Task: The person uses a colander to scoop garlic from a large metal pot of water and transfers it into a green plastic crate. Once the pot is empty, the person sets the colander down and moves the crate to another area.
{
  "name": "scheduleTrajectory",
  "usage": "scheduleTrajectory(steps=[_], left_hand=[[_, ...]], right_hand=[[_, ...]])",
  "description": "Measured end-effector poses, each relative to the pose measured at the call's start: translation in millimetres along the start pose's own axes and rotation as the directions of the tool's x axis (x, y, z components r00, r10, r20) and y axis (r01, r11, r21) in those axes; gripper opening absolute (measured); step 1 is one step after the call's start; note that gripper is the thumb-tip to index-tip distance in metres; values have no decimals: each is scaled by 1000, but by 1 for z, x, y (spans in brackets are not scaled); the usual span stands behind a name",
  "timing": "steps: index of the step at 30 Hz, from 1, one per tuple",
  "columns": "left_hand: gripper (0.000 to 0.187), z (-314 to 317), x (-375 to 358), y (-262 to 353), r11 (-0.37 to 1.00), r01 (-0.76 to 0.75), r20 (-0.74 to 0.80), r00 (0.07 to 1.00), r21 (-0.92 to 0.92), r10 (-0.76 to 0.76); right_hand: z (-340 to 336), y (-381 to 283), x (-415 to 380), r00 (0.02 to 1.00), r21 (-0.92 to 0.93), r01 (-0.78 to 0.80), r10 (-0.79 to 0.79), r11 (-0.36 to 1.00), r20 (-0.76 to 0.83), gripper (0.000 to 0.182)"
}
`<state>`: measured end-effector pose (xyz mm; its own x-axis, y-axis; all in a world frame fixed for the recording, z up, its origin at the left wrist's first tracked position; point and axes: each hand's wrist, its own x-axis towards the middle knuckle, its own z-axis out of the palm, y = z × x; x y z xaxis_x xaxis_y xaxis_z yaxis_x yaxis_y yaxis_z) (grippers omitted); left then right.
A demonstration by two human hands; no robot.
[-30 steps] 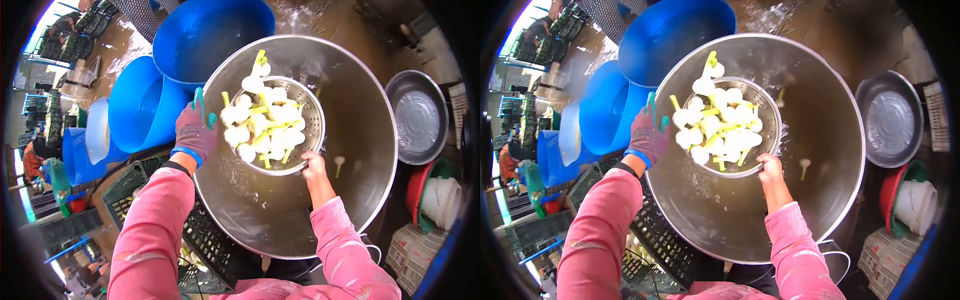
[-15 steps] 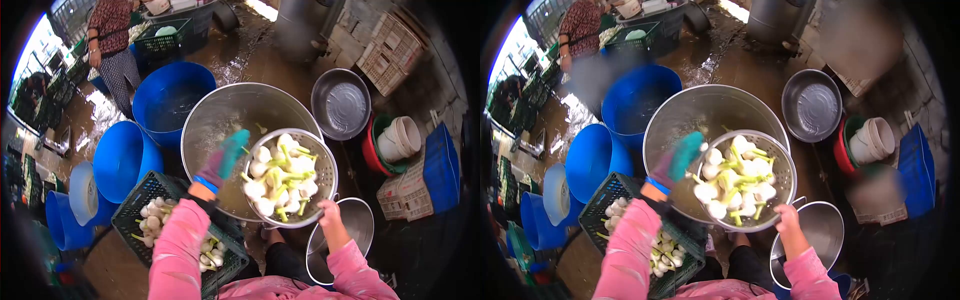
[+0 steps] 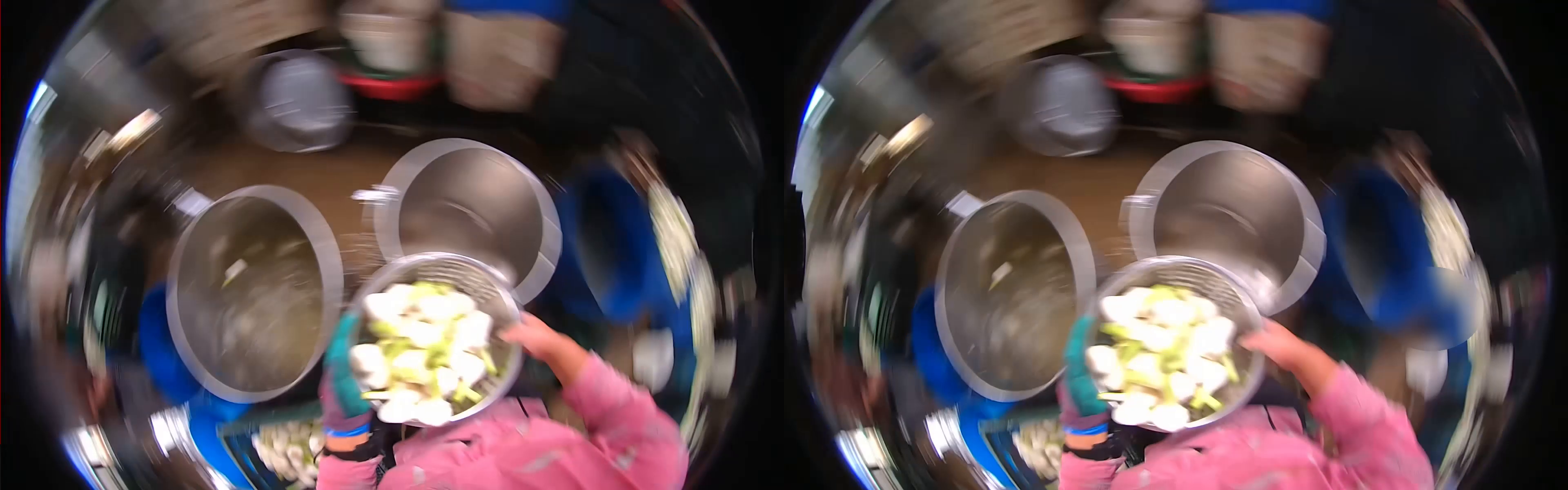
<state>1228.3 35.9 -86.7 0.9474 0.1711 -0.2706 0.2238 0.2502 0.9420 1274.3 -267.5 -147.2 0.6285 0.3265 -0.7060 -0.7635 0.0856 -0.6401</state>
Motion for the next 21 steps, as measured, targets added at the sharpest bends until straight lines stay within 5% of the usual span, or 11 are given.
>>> scheduleTrajectory(steps=[1,2,5,8,9,10,14,16,18,20,21], left_hand=[[41,31,-1,-8,996,-8,65,998,93,2],[41,64,1,-20,960,-216,149,970,177,191],[41,103,29,-46,933,-146,370,929,328,15],[41,170,18,-101,981,74,457,877,179,-149],[41,196,11,-108,886,-140,560,815,442,-150],[42,123,66,-36,735,-370,683,710,569,-172],[45,172,51,-116,893,-359,873,482,272,-72],[44,199,29,-168,940,-256,928,351,225,-127],[42,233,1,-242,805,560,836,332,198,-437],[43,254,-17,-296,850,445,853,290,281,-433],[41,262,-21,-333,952,65,901,310,298,-303]], right_hand=[[-24,23,-15,997,14,-16,17,1000,-70,38],[-45,45,-30,994,-19,83,-84,996,-74,38],[-73,76,-56,948,234,221,-152,947,-281,39],[-135,149,-80,935,494,298,-146,817,-322,38],[-153,171,-98,919,555,343,-148,758,-365,37],[-40,123,-85,876,568,413,-141,712,-461,36],[-61,190,-123,773,634,521,-1,571,-635,35],[-92,228,-159,717,565,547,3,617,-698,35],[-138,273,-185,670,580,646,-5,497,-742,37],[-168,273,-200,605,538,691,21,482,-796,40],[-192,277,-203,598,503,666,9,551,-801,42]])
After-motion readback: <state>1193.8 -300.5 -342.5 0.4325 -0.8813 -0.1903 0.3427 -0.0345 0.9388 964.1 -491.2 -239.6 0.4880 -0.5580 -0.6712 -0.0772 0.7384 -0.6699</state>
